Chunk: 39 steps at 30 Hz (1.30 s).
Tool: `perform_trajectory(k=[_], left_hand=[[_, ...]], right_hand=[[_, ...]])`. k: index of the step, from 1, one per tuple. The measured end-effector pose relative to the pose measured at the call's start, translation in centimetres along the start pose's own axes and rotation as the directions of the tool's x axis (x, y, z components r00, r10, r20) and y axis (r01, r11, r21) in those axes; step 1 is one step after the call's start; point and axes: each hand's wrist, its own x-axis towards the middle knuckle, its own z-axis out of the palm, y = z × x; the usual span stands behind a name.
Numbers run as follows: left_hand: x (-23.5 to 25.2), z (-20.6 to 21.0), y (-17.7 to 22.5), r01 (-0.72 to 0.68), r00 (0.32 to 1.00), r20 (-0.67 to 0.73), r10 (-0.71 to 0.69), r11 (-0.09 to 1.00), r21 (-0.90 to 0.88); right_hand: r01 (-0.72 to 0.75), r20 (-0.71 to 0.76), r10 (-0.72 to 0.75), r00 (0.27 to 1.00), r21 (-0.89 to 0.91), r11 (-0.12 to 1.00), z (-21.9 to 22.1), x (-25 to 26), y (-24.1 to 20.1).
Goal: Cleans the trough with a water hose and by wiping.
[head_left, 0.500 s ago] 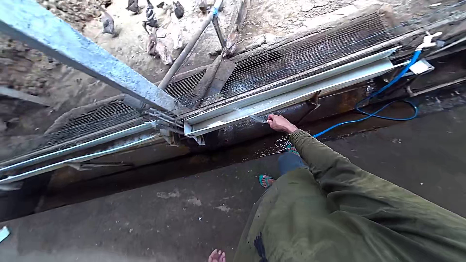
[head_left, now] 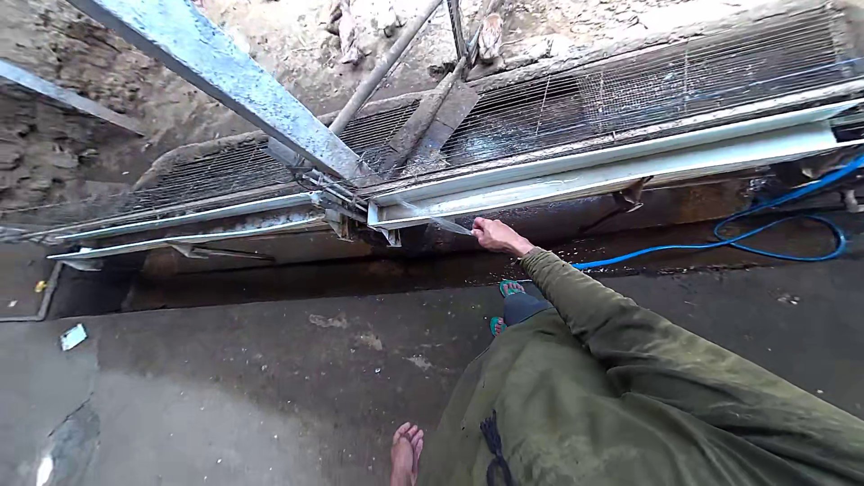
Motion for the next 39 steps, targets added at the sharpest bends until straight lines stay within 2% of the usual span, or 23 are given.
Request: perform_trajectory(k=[5, 7, 12, 14, 18, 21, 23, 27, 31, 35, 39], left_hand=[[0.8, 0.4, 3.9, -0.061, 0.998, -0.01, 0.06, 0.997, -0.043], [0.3, 0.7, 5.6, -0.077, 0.997, -0.023, 0.076, 0.996, -0.041], [-1.6, 2.1, 7.9, -0.059, 0.997, -0.049, 0.057, 0.998, -0.032], [-1.7, 2.8, 7.4, -0.055, 0.997, -0.056, 0.053, 0.998, -0.03], [-2.2, 3.4, 7.0, 0.038, 0.999, -0.012, -0.038, 0.997, 0.07], [-0.5, 2.2, 7.3, 0.082, 0.994, 0.058, -0.092, 0.983, 0.166], [1.0, 1.6, 8.6, 0.047, 0.994, 0.082, -0.069, 0.966, 0.254], [6.8, 0.8, 14.9, -0.05, 0.981, 0.191, -0.018, 0.937, 0.347], [8.8, 2.5, 27.7, -0.204, 0.958, 0.272, 0.09, 0.881, 0.427], [15.1, 3.7, 38.5, -0.402, 0.89, 0.377, 0.256, 0.832, 0.383], [17.1, 6.7, 46.5, -0.537, 0.815, 0.467, 0.344, 0.753, 0.381]], right_hand=[[0.034, 0.049, -0.035, 0.998, 0.025, 0.999, 0.2, 2.6, -2.6], [0.033, 0.116, -0.035, 0.993, 0.013, 0.999, -0.2, 3.1, -3.2], [0.001, 0.229, 0.005, 0.973, -0.025, 1.0, -0.2, 5.1, -2.2], [-0.067, 0.225, 0.069, 0.972, -0.014, 0.998, -0.3, 5.7, -0.4], [-0.28, 0.148, 0.268, 0.952, 0.069, 0.957, -1.2, 5.1, 5.6], [-0.45, 0.08, 0.442, 0.893, 0.148, 0.881, -2.1, 3.1, 10.2], [-0.531, 0.003, 0.545, 0.839, 0.225, 0.817, -2.5, 1.1, 12.5], [-0.595, -0.161, 0.707, 0.689, 0.432, 0.678, -2.8, -3.3, 14.6], [-0.599, -0.22, 0.841, 0.495, 0.614, 0.514, -2.4, -7.3, 13.3], [-0.512, -0.273, 0.906, 0.324, 0.755, 0.411, -1.0, -10.3, 12.4], [-0.395, -0.298, 0.938, 0.177, 0.851, 0.345, 0.8, -12.9, 10.4]])
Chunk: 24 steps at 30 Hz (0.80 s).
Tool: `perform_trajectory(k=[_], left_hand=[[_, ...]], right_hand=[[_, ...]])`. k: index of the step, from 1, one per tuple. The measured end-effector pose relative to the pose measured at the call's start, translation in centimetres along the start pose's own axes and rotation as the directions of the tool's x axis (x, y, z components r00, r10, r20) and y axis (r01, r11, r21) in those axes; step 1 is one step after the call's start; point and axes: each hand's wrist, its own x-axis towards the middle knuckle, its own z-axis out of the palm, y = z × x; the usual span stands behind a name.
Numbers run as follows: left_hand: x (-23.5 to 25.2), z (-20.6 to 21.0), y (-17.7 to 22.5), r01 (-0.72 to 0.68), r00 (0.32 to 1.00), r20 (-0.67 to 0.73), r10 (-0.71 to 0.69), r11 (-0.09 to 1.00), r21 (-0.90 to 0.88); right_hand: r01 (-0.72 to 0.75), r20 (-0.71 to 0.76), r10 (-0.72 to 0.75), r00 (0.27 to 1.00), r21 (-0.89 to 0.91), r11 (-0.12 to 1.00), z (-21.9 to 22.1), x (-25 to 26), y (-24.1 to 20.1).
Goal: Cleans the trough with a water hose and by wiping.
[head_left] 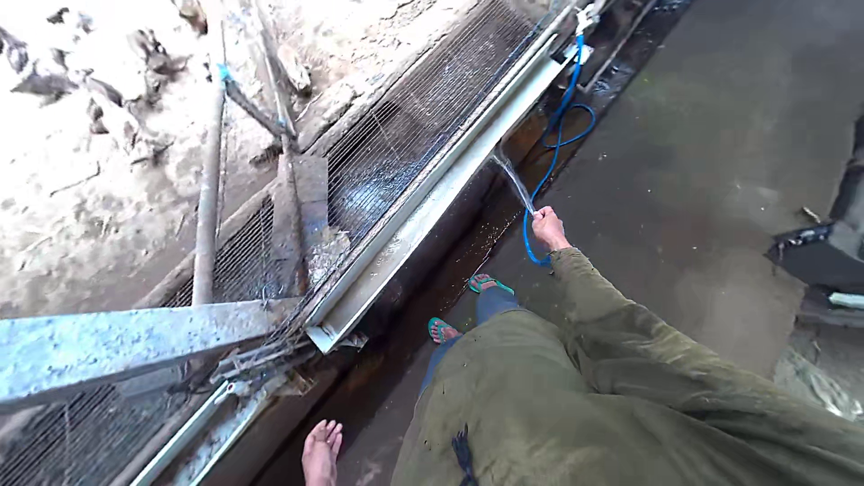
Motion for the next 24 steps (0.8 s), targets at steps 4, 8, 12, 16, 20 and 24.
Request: perform_trajectory(k=[4, 8, 12, 16, 20, 24], left_hand=[[2.4, 1.7, 3.5, -0.129, 0.988, 0.092, 0.126, 0.991, 0.033], [1.7, 7.3, 4.1, -0.154, 0.954, 0.273, 0.124, 0.984, 0.094], [-0.4, 12.2, 3.5, -0.205, 0.879, 0.466, 0.105, 0.964, 0.168], [-2.3, 14.4, 4.0, -0.195, 0.814, 0.572, 0.1, 0.975, 0.107], [-3.6, 15.7, 5.8, -0.212, 0.728, 0.682, 0.078, 0.97, 0.115], [-3.8, 18.1, 6.5, -0.148, 0.653, 0.757, 0.006, 0.982, 0.12]], right_hand=[[-0.027, -0.107, 0.043, 0.993, 0.146, 0.989, -0.7, -3.0, 0.8], [-0.049, -0.183, 0.101, 0.978, 0.269, 0.962, 0.6, -4.4, 1.6], [-0.029, -0.253, 0.104, 0.962, 0.287, 0.958, 1.6, -5.8, 1.4], [-0.004, -0.221, 0.05, 0.974, 0.203, 0.979, 2.7, -7.8, 0.2], [0.116, 0.084, -0.108, 0.991, -0.092, 0.989, 7.0, -11.3, -2.7], [0.364, 0.407, -0.245, 0.88, -0.247, 0.898, 15.5, -15.0, -4.9]])
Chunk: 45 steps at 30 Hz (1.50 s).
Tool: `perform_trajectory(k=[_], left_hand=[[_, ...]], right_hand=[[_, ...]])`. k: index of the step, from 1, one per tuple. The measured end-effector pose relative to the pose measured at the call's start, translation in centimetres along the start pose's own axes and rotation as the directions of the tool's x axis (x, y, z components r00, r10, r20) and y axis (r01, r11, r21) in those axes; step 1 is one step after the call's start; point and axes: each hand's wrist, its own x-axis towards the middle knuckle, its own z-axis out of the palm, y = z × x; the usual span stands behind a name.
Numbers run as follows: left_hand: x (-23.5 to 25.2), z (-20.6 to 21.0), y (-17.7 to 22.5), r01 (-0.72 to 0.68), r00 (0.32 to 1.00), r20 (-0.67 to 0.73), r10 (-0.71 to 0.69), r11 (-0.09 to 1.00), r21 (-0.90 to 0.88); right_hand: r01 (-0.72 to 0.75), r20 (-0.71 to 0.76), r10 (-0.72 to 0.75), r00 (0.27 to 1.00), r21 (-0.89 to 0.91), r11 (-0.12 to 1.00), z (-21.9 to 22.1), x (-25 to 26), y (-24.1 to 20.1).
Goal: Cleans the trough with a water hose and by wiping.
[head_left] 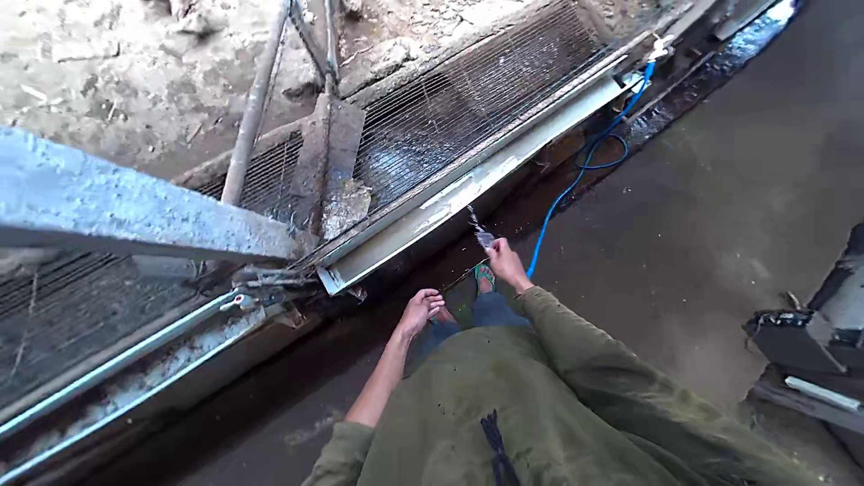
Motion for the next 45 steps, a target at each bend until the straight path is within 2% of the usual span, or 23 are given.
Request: perform_trajectory(k=[2, 4, 6, 8, 10, 13, 16, 18, 20, 23, 25, 27, 30, 35, 38, 41, 45], left_hand=[[0.8, 1.0, -0.3, 0.02, 0.999, 0.027, -0.018, 0.998, -0.062], [0.8, 1.9, -0.4, -0.021, 1.0, -0.002, 0.021, 0.972, -0.233], [0.2, 2.6, -0.6, -0.122, 0.992, -0.099, 0.082, 0.847, -0.517], [-0.2, 2.3, -0.6, -0.251, 0.966, -0.218, 0.142, 0.732, -0.633], [-0.5, 1.4, -0.4, -0.387, 0.906, -0.378, 0.19, 0.736, -0.556], [0.1, -0.9, -1.5, -0.529, 0.76, -0.574, 0.305, 0.803, -0.273], [0.3, -2.8, -1.9, -0.474, 0.684, -0.684, 0.255, 0.867, -0.151], [0.4, -4.0, -2.8, -0.381, 0.679, -0.725, 0.113, 0.899, -0.216], [1.0, -5.4, -3.9, -0.323, 0.645, -0.76, -0.079, 0.874, -0.364], [1.7, -8.6, -4.7, -0.307, 0.7, -0.664, -0.263, 0.729, -0.612], [2.2, -11.1, -4.8, -0.265, 0.724, -0.609, -0.323, 0.686, -0.678], [3.5, -13.3, -5.2, -0.196, 0.742, -0.57, -0.352, 0.699, -0.688], [6.5, -15.7, -5.9, -0.062, 0.75, -0.506, -0.426, 0.717, -0.695], [11.8, -18.4, -5.9, 0.194, 0.69, -0.485, -0.537, 0.783, -0.591], [13.8, -20.9, -5.5, 0.341, 0.646, -0.509, -0.569, 0.812, -0.474], [16.0, -24.1, -5.1, 0.438, 0.618, -0.496, -0.61, 0.791, -0.427], [17.6, -27.1, -3.9, 0.545, 0.567, -0.539, -0.623, 0.774, -0.322]], right_hand=[[0.097, 0.148, -0.089, 0.985, -0.047, 0.994, 4.1, -0.6, -3.1], [0.19, 0.276, -0.176, 0.945, -0.024, 0.982, 7.4, -1.7, -6.8], [0.249, 0.328, -0.252, 0.91, 0.051, 0.967, 9.8, -2.7, -10.1], [0.248, 0.329, -0.274, 0.904, 0.119, 0.961, 11.1, -2.9, -12.6], [0.212, 0.358, -0.262, 0.896, 0.172, 0.962, 12.4, -2.6, -14.3], [0.269, 0.396, -0.326, 0.859, 0.192, 0.944, 14.9, -3.6, -16.4], [0.442, 0.437, -0.403, 0.804, 0.015, 0.897, 16.8, -3.9, -17.4], [0.474, 0.493, -0.392, 0.777, -0.048, 0.879, 17.7, -3.2, -17.1], [0.425, 0.508, -0.363, 0.781, -0.006, 0.905, 17.7, -2.1, -15.9], [0.304, 0.408, -0.281, 0.869, 0.009, 0.953, 16.5, 0.5, -11.4], [0.184, 0.338, -0.154, 0.929, -0.06, 0.981, 15.5, 2.2, -7.0], [0.019, 0.317, 0.038, 0.948, -0.176, 0.984, 15.0, 4.1, -1.4], [-0.183, 0.361, 0.298, 0.883, -0.321, 0.929, 15.3, 4.7, 6.5], [-0.382, 0.411, 0.557, 0.722, -0.434, 0.816, 17.2, 1.7, 14.3], [-0.478, 0.401, 0.65, 0.645, -0.452, 0.753, 18.8, 0.3, 16.7], [-0.534, 0.359, 0.693, 0.625, -0.451, 0.715, 20.1, 0.7, 16.9], [-0.537, 0.317, 0.72, 0.617, -0.499, 0.68, 21.7, 1.6, 17.3]])
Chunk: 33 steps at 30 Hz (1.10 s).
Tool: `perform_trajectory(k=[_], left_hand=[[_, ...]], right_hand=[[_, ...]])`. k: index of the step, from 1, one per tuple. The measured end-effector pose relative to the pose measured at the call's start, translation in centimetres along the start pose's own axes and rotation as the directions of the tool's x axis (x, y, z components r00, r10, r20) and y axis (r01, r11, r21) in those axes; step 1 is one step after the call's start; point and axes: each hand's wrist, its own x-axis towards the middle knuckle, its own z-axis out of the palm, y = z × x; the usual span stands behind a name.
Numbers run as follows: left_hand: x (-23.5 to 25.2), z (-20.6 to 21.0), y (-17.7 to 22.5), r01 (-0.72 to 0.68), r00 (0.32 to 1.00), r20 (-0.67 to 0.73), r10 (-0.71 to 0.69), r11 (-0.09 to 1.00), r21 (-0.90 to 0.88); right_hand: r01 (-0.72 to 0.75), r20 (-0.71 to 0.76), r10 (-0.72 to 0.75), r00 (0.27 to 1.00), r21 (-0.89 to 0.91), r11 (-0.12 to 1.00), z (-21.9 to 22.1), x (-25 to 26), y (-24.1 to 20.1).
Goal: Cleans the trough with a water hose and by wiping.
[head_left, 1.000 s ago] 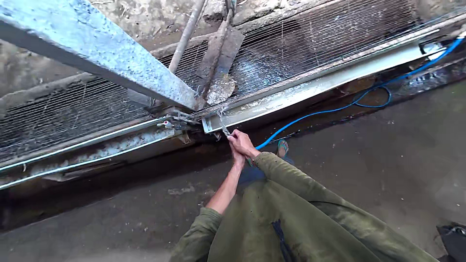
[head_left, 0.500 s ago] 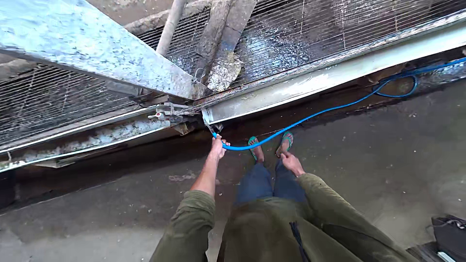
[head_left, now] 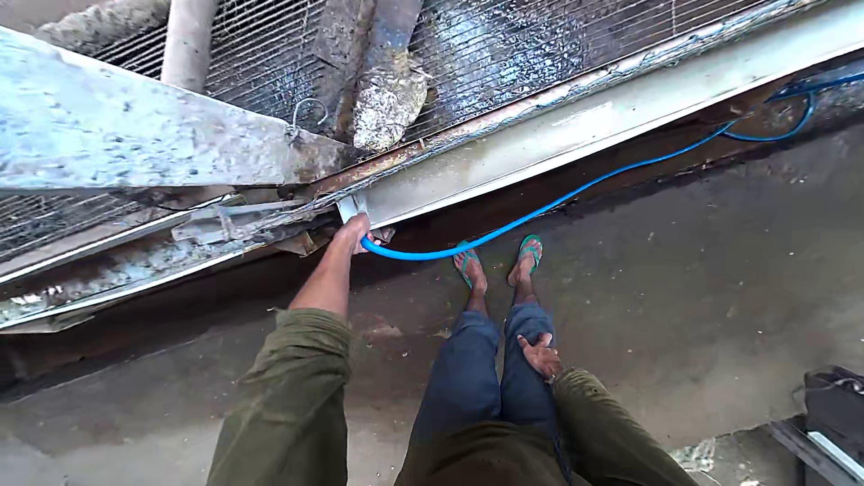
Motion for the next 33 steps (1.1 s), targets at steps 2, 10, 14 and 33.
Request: perform_trajectory(k=[2, 10, 14, 33], left_hand=[[0.2, -0.5, 1.1, -0.006, 1.0, -0.02, 0.008, 0.993, 0.118], [1.0, -0.8, 4.3, 0.091, 0.983, -0.172, 0.071, 0.622, 0.777], [1.8, 0.0, 4.9, 0.054, 0.986, -0.104, 0.131, 0.342, 0.938], [3.8, 6.4, 7.3, -0.438, 0.891, 0.41, 0.197, 0.129, 0.89]], right_hand=[[-0.013, -0.013, 0.013, 1.0, -0.014, 1.0, 0.4, 0.6, -0.3], [-0.046, -0.07, 0.048, 0.996, 0.03, 0.998, 1.4, 3.7, -0.3], [-0.071, -0.079, 0.073, 0.994, 0.029, 0.997, 1.1, 4.5, -0.6], [-0.083, -0.067, 0.083, 0.994, 0.012, 0.996, -1.8, 5.9, -0.1]])
